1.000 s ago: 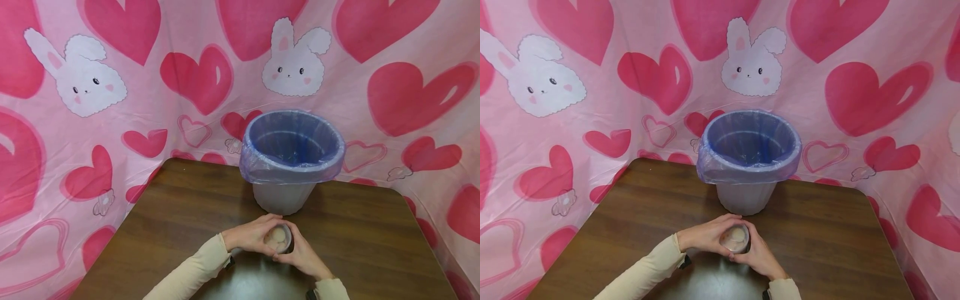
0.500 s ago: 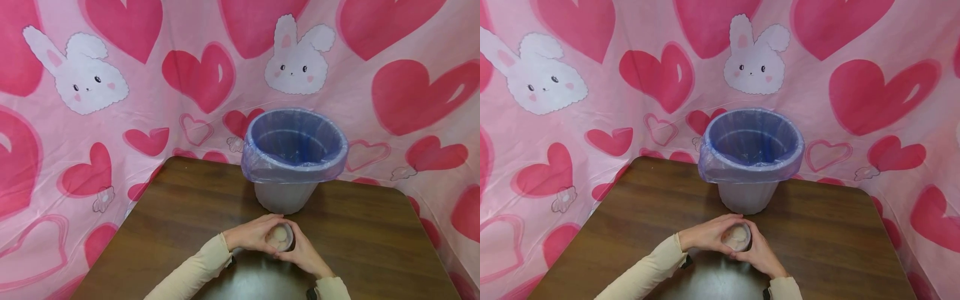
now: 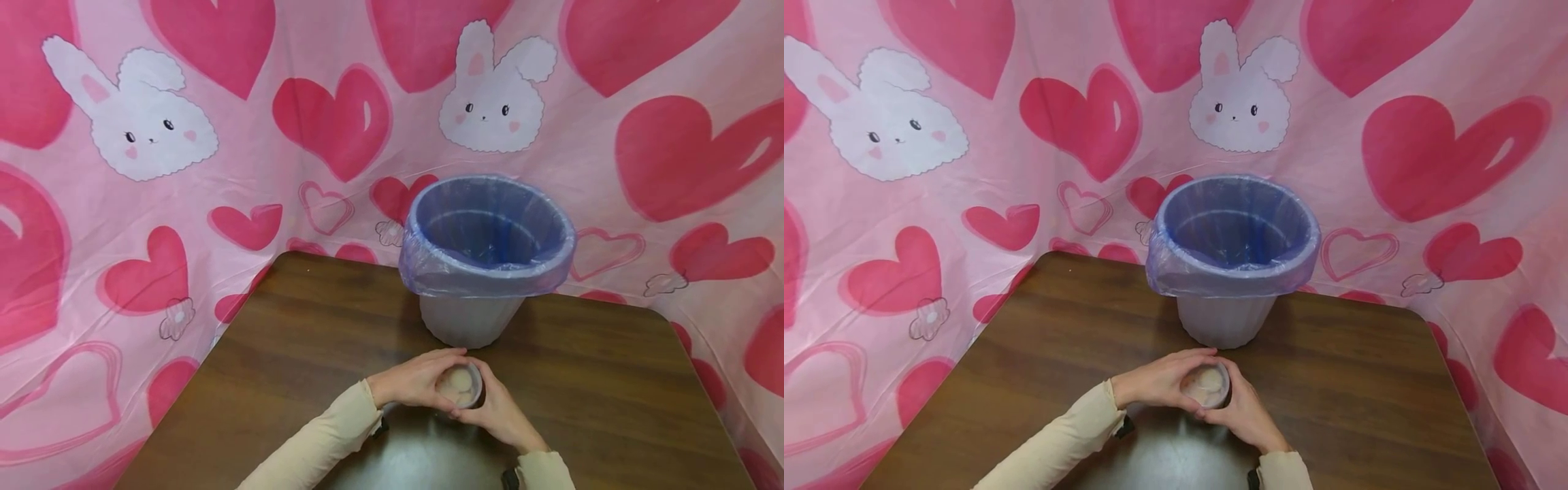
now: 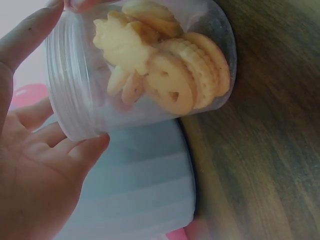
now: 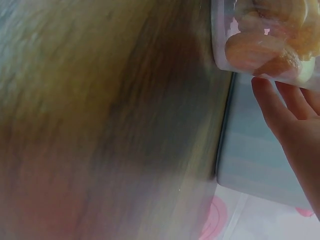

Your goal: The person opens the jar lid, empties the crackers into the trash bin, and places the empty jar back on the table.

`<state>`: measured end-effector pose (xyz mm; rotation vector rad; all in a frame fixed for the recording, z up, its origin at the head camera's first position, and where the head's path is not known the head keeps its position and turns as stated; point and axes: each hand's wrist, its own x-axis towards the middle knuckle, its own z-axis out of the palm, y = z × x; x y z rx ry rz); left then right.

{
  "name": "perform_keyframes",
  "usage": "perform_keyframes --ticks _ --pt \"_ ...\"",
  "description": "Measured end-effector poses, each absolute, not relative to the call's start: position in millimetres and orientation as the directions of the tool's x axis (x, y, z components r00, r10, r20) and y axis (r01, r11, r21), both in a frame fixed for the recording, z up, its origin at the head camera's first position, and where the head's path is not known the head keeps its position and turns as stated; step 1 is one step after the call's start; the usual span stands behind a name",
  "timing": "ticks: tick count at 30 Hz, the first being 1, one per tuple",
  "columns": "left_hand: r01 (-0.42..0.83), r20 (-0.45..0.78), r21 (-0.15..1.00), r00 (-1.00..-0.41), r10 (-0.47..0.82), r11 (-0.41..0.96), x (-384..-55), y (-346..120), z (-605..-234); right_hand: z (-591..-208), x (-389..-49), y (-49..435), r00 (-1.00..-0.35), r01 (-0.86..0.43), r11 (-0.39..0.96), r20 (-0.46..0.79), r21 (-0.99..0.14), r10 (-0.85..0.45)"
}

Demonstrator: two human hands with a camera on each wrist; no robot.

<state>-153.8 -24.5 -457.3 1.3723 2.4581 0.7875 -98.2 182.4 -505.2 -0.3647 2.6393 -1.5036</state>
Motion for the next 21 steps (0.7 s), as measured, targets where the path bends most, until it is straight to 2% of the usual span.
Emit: perform_keyframes --ticks 21 --pt "0.711 0.085 0.569 -0.551 0.83 0.414 -149.9 -25.5 -459.0 -506.1 -95.4 180.6 -0.972 -0.138 0.486 0.023 -0.863 -0.234"
